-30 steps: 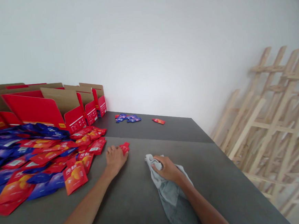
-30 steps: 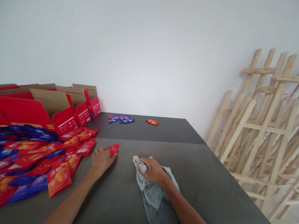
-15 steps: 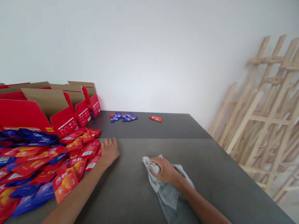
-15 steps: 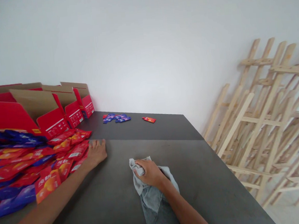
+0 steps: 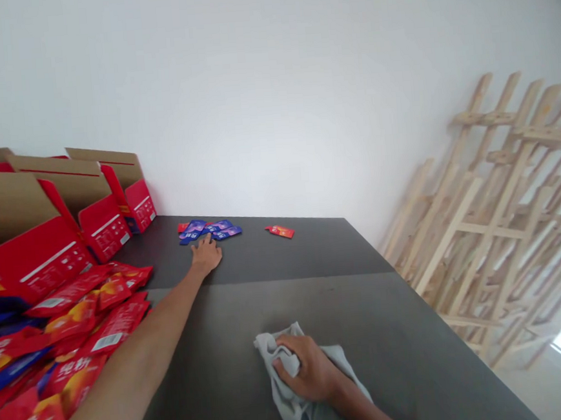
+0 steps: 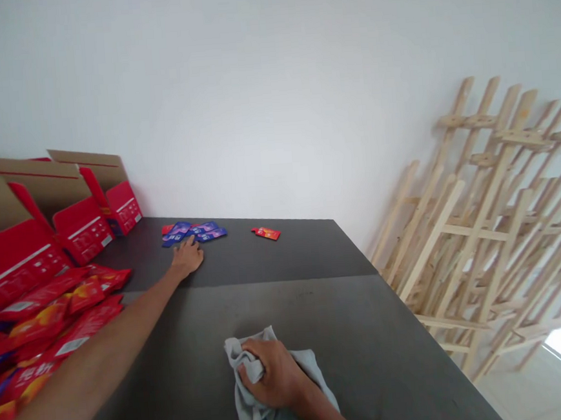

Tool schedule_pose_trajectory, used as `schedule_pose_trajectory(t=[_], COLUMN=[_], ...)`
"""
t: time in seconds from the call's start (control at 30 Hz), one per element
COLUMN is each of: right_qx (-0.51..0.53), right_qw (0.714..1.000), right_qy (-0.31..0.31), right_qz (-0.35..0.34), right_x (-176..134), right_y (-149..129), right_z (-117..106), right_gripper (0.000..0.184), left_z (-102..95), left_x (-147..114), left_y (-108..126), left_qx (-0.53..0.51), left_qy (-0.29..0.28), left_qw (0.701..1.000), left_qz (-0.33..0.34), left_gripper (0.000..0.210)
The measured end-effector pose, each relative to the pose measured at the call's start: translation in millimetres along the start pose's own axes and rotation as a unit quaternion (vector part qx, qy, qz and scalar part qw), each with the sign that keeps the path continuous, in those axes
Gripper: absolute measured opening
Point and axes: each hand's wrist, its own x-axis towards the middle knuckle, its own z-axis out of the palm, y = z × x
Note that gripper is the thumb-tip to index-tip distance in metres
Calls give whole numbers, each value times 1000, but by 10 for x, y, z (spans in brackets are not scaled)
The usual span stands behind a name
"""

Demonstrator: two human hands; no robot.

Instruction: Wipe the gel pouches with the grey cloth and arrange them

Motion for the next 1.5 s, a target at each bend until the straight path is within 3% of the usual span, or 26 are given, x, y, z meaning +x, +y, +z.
schedule_pose_trajectory(t=[0.23, 0.57, 0.83, 1.03, 1.2, 1.3, 1.37, 1.43, 1.5], right_qx=[0, -7, -3, -17, 14, 39, 43, 45, 48], right_qw=[1000, 1000, 1000, 1000, 1000, 998, 997, 995, 993], right_qy=[-13, -1, -10, 1, 14, 37, 62, 85, 100], right_qz=[8, 7, 6, -2, -20, -15, 1, 18, 29], right_x=[-2, 53, 82, 116, 134, 155, 169, 180, 187], right_y=[13, 1, 30, 27, 21, 18, 30, 51, 72], right_z=[-5, -9, -6, -10, -13, -31, -39, -40, -37], right_gripper=[11, 9, 8, 9, 13, 17, 20, 21, 20], left_z=[33, -184, -465, -590, -791, -896, -881, -799, -698], left_x=[66, -464, -1156, -1971, -2523, -2496, -2369, -2243, -2172], left_y=[5, 147, 312, 635, 972, 966, 831, 634, 439], left_qx=[1, 26, 68, 91, -7, -79, -83, -49, -23], left_qy=[1, -9, -24, -16, 31, 18, -21, -76, -129], left_qw=[1000, 999, 997, 993, 988, 966, 943, 939, 947], left_qz=[13, 24, 35, 79, 148, 245, 323, 333, 293], left_gripper=[53, 53, 45, 41, 40, 37, 48, 69, 79])
